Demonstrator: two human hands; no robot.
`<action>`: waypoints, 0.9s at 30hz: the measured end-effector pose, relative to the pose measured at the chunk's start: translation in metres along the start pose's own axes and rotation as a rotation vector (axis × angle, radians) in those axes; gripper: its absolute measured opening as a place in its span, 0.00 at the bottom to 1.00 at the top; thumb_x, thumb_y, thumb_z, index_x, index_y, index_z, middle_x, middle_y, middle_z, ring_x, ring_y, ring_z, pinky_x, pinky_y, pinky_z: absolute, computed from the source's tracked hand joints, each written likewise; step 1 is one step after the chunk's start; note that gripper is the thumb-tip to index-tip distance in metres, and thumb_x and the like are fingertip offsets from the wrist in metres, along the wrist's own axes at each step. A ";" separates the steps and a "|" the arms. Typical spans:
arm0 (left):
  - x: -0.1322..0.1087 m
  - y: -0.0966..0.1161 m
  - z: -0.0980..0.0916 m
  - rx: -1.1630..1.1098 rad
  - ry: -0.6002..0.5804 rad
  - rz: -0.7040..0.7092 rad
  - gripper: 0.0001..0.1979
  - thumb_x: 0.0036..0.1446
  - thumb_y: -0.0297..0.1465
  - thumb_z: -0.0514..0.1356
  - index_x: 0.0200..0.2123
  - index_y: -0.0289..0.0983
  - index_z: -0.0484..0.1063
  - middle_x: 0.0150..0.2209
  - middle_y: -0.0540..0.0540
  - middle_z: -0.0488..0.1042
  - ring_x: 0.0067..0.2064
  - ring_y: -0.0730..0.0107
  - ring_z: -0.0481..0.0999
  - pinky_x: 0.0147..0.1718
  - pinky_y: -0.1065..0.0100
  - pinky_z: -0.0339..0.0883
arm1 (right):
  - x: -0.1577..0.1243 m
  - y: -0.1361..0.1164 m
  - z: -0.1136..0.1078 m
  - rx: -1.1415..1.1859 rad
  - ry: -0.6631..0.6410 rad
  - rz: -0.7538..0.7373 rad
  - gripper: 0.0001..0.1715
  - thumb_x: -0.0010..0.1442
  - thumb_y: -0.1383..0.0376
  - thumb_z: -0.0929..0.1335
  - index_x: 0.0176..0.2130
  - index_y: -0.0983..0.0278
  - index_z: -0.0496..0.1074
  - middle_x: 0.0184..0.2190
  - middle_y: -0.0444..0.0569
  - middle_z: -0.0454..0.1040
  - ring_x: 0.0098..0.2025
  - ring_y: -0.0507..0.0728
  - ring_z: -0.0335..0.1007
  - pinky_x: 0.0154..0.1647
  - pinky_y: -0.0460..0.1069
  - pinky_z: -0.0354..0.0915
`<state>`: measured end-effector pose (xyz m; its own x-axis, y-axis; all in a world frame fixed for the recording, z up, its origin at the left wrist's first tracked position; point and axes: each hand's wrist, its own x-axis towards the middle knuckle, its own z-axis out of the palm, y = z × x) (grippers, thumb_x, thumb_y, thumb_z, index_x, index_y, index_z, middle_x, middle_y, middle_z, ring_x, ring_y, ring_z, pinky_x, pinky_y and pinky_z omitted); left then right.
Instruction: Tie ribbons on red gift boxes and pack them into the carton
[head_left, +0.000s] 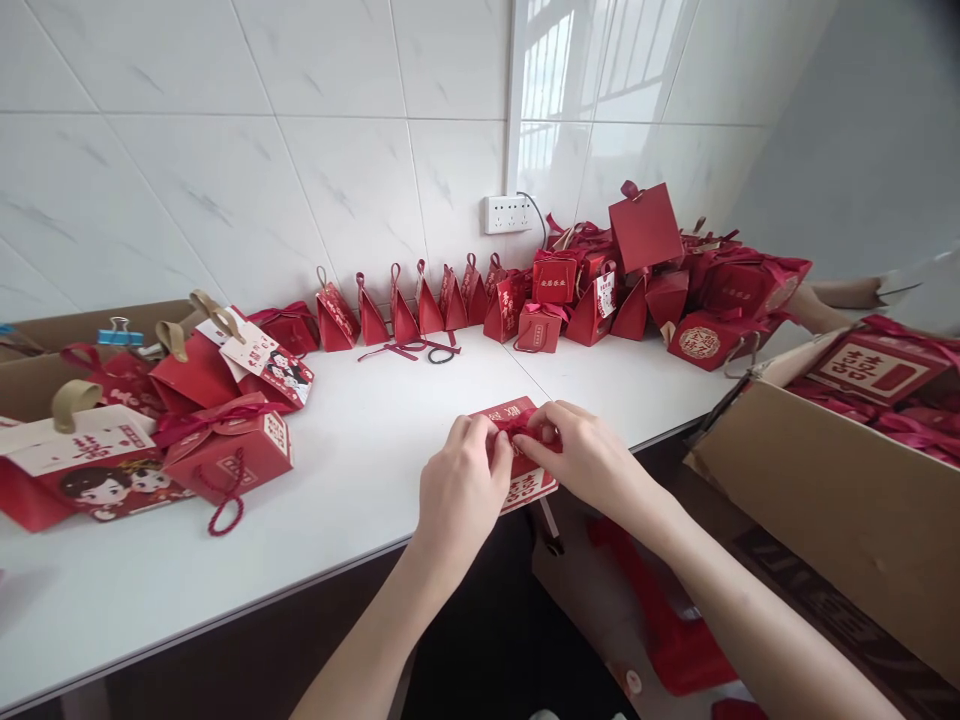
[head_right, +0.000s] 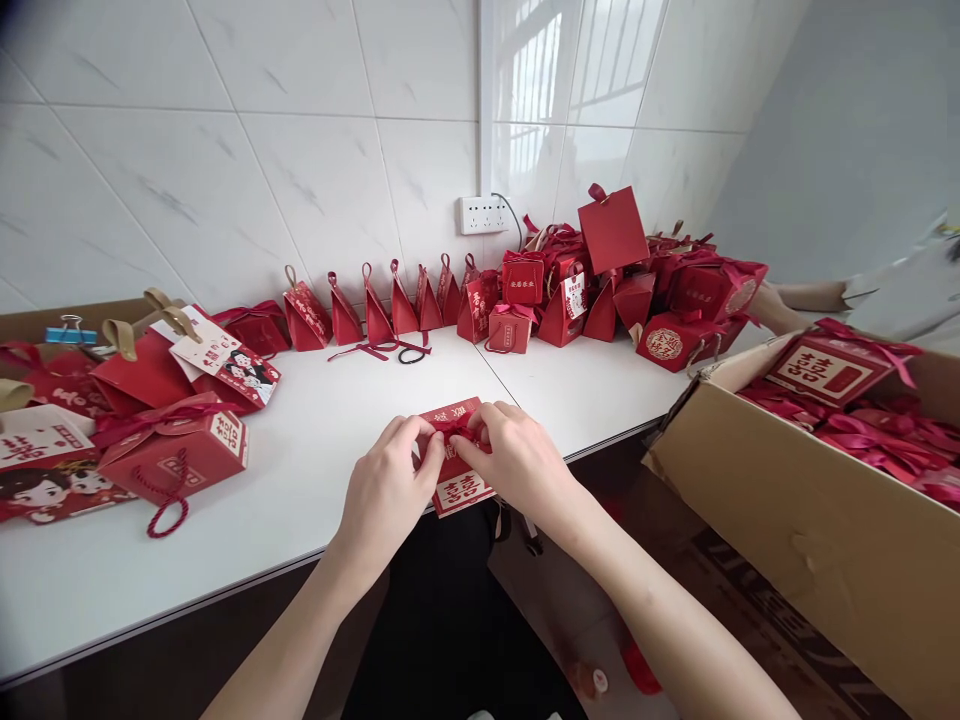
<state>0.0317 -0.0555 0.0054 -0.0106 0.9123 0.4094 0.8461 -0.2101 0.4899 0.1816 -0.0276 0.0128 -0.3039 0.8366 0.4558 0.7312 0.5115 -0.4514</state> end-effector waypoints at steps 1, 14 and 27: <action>0.001 0.000 0.001 -0.028 -0.006 -0.013 0.06 0.59 0.33 0.51 0.30 0.40 0.64 0.32 0.49 0.69 0.24 0.72 0.68 0.21 0.70 0.55 | 0.001 0.001 0.001 0.023 0.001 0.023 0.11 0.56 0.62 0.66 0.25 0.62 0.62 0.24 0.44 0.68 0.26 0.52 0.65 0.25 0.46 0.60; 0.001 -0.013 0.015 -0.376 0.053 -0.047 0.10 0.61 0.32 0.49 0.29 0.39 0.64 0.36 0.46 0.66 0.41 0.65 0.67 0.39 0.64 0.65 | 0.019 0.018 -0.005 0.466 -0.237 0.235 0.09 0.55 0.61 0.64 0.28 0.64 0.67 0.25 0.44 0.72 0.26 0.51 0.66 0.26 0.46 0.62; 0.008 -0.022 0.014 -0.428 0.092 -0.065 0.05 0.58 0.33 0.53 0.32 0.40 0.64 0.37 0.47 0.67 0.40 0.67 0.67 0.35 0.67 0.66 | 0.020 0.028 0.003 0.801 -0.280 0.258 0.12 0.56 0.59 0.66 0.37 0.64 0.67 0.31 0.46 0.72 0.33 0.53 0.71 0.33 0.48 0.67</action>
<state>0.0203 -0.0387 -0.0132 -0.1207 0.8973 0.4246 0.5450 -0.2976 0.7838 0.1942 0.0043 0.0063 -0.4034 0.9086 0.1085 0.1826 0.1961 -0.9634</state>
